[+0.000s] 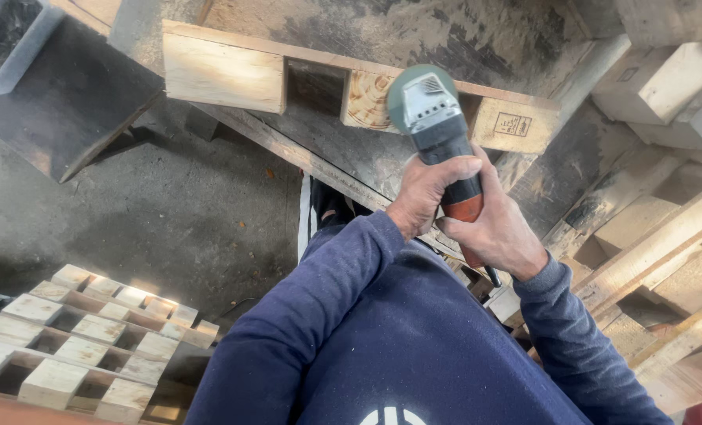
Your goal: The person uses an angle grinder with a sanding disc to smooth the surfaces of small wooden blocks placed on a workbench. The person repositions the blocks and grinds different faces, generating sawdust throughout the process.
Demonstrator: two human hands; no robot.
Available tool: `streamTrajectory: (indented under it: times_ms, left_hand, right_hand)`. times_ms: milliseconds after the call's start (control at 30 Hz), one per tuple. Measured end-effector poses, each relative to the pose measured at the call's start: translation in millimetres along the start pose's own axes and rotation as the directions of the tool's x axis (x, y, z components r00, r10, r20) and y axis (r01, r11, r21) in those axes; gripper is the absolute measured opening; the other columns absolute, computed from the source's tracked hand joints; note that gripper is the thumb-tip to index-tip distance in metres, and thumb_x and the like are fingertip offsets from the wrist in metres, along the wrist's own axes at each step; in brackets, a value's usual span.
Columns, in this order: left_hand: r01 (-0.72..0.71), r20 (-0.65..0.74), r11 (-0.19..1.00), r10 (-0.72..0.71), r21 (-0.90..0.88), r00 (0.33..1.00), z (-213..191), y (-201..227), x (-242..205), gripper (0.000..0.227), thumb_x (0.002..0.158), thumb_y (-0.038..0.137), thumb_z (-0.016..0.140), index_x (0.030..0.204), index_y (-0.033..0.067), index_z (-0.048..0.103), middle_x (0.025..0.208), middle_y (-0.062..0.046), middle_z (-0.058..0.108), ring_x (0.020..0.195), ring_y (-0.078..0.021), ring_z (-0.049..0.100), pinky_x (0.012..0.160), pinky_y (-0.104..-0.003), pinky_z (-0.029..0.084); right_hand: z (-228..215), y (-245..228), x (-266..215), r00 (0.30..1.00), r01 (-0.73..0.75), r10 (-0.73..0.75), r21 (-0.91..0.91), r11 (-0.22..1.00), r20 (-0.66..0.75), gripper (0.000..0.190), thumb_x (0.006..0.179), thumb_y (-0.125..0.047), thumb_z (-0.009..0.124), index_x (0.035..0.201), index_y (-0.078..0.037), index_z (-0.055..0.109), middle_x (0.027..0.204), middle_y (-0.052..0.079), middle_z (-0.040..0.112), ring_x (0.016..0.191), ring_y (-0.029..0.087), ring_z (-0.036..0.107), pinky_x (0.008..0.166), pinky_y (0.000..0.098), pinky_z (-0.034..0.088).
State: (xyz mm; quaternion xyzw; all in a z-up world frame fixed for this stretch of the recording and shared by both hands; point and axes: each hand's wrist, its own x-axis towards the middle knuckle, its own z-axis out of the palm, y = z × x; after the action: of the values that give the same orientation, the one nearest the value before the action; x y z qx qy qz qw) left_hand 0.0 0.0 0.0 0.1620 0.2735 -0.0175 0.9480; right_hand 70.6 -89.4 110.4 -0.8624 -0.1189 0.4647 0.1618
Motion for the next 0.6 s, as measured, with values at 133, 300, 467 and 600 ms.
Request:
streamTrajectory:
  times_ms: [133,300,467,600]
  left_hand:
    - [0.032,-0.004,0.999,-0.032,-0.015,0.999,2.0,-1.5,-8.6,0.049,0.083,0.028,0.081,0.119,0.0016,0.06,0.109,-0.012,0.063,0.101,-0.0227,0.065,0.093,-0.042,0.058]
    - [0.05,-0.054,0.997,-0.053,-0.054,0.997,2.6,-4.0,-37.2,0.049,0.081,0.026,0.081,0.119,0.0038,0.059,0.11,-0.01,0.063,0.101,-0.0203,0.065,0.093,-0.039,0.058]
    - [-0.013,-0.094,0.996,0.005,-0.087,0.996,-13.9,3.0,-58.5,0.046,0.083,0.022,0.082,0.119,0.0033,0.059,0.109,-0.009,0.062,0.099,-0.0187,0.064,0.091,-0.038,0.058]
    - [0.026,-0.106,0.995,-0.036,-0.101,0.994,-10.2,-7.6,-58.6,0.044,0.084,0.02,0.082,0.118,0.0013,0.06,0.108,-0.009,0.063,0.099,-0.0177,0.065,0.091,-0.036,0.057]
  right_hand:
    - [0.2,0.3,-10.5,0.995,0.097,-0.097,-0.017,0.995,-0.011,0.111,0.071,-0.023,0.072,0.164,-0.012,0.011,0.119,0.026,0.067,0.101,0.038,0.074,0.088,0.0452,0.06]
    - [12.5,-8.0,-25.3,0.998,0.018,-0.017,-0.016,1.0,0.056,0.114,0.069,-0.021,0.07,0.164,-0.013,0.007,0.112,0.024,0.07,0.094,0.037,0.077,0.086,0.0442,0.063]
    - [29.3,-13.9,-26.3,0.993,0.05,-0.052,0.022,0.999,0.108,0.113,0.07,-0.021,0.074,0.162,-0.016,0.01,0.109,0.023,0.071,0.094,0.037,0.077,0.085,0.0454,0.062]
    - [29.7,-3.0,-31.3,0.995,-0.006,0.006,0.007,1.0,0.103,0.114,0.068,-0.022,0.076,0.162,-0.02,0.011,0.11,0.023,0.071,0.096,0.038,0.076,0.087,0.0459,0.061]
